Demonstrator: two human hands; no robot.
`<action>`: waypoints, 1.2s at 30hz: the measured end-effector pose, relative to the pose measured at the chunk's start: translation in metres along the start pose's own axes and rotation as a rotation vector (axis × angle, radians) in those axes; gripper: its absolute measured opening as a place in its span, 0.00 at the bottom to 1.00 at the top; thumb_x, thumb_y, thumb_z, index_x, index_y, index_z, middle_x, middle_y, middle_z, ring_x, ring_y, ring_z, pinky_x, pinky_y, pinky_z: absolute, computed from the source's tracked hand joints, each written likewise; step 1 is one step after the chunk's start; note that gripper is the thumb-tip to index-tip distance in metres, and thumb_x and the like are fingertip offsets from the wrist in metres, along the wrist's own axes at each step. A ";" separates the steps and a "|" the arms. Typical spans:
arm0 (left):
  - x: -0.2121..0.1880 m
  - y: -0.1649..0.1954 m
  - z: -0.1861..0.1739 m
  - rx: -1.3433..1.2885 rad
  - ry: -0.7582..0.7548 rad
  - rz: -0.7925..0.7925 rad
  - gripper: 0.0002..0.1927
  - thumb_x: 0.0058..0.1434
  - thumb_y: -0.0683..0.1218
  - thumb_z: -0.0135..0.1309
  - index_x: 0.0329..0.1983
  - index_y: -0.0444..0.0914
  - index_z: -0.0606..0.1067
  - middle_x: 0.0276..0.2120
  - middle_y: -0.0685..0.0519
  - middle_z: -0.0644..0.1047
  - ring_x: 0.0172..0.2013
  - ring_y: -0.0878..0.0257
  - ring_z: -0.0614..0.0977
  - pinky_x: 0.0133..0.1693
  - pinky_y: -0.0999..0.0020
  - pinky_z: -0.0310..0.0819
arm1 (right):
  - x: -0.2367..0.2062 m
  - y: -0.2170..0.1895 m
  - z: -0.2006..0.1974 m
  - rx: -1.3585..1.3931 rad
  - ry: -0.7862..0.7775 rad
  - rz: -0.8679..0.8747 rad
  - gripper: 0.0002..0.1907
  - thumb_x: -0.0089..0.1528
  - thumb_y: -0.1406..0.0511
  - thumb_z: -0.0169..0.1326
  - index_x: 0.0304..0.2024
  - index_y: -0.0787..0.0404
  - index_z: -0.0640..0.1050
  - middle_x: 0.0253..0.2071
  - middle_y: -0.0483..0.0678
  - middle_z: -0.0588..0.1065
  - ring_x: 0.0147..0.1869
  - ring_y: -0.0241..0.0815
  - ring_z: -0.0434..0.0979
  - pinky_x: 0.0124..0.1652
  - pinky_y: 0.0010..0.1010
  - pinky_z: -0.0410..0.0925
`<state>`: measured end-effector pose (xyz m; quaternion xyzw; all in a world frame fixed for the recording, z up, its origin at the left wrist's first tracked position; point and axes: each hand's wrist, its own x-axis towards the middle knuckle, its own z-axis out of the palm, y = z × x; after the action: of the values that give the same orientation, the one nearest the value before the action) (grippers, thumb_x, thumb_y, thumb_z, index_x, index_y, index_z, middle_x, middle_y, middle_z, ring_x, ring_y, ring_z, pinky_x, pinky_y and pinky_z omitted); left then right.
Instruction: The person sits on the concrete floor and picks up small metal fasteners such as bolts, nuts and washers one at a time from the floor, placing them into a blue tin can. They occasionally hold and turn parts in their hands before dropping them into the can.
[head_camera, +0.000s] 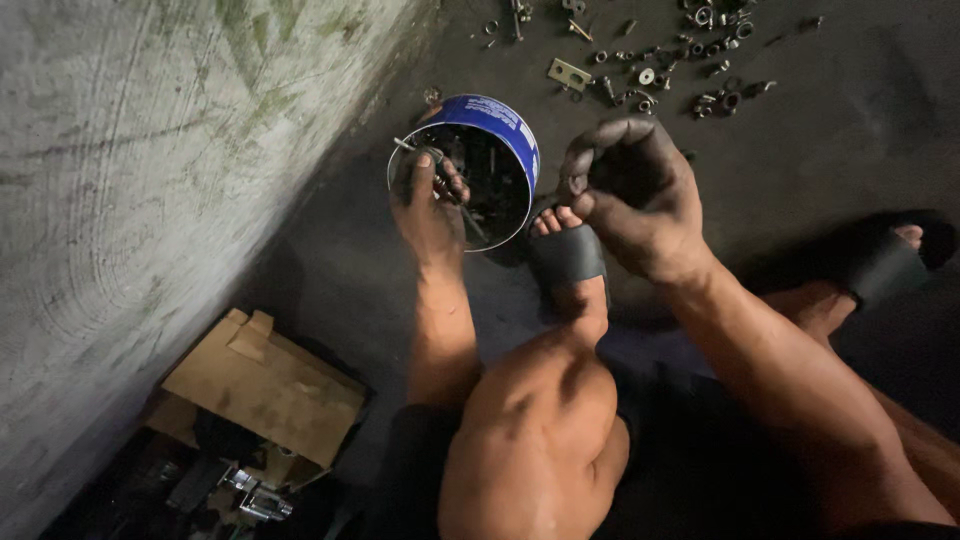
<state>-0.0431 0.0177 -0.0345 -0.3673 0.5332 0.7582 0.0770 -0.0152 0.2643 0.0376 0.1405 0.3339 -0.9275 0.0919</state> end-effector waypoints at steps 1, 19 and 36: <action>0.000 -0.001 -0.001 0.010 0.008 0.001 0.12 0.65 0.46 0.58 0.44 0.33 0.74 0.29 0.49 0.77 0.26 0.62 0.76 0.28 0.68 0.70 | 0.002 -0.001 -0.002 0.145 0.000 0.032 0.22 0.67 0.81 0.54 0.60 0.62 0.69 0.50 0.50 0.73 0.50 0.38 0.76 0.50 0.32 0.73; 0.001 -0.008 -0.001 0.023 0.129 -0.042 0.14 0.62 0.45 0.61 0.46 0.33 0.76 0.36 0.46 0.79 0.34 0.56 0.82 0.34 0.62 0.78 | -0.002 -0.032 -0.050 0.389 0.131 -0.057 0.21 0.64 0.79 0.60 0.57 0.61 0.72 0.50 0.49 0.74 0.53 0.39 0.75 0.54 0.34 0.69; -0.010 0.001 0.020 0.056 -0.068 0.013 0.07 0.66 0.44 0.56 0.42 0.37 0.73 0.29 0.51 0.76 0.28 0.63 0.77 0.29 0.68 0.70 | -0.008 -0.052 -0.042 0.452 0.056 -0.116 0.18 0.65 0.77 0.61 0.54 0.59 0.73 0.47 0.47 0.73 0.49 0.40 0.78 0.51 0.33 0.72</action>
<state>-0.0464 0.0374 -0.0241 -0.3353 0.5538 0.7555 0.1004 -0.0129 0.3316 0.0406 0.1636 0.1276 -0.9782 -0.0046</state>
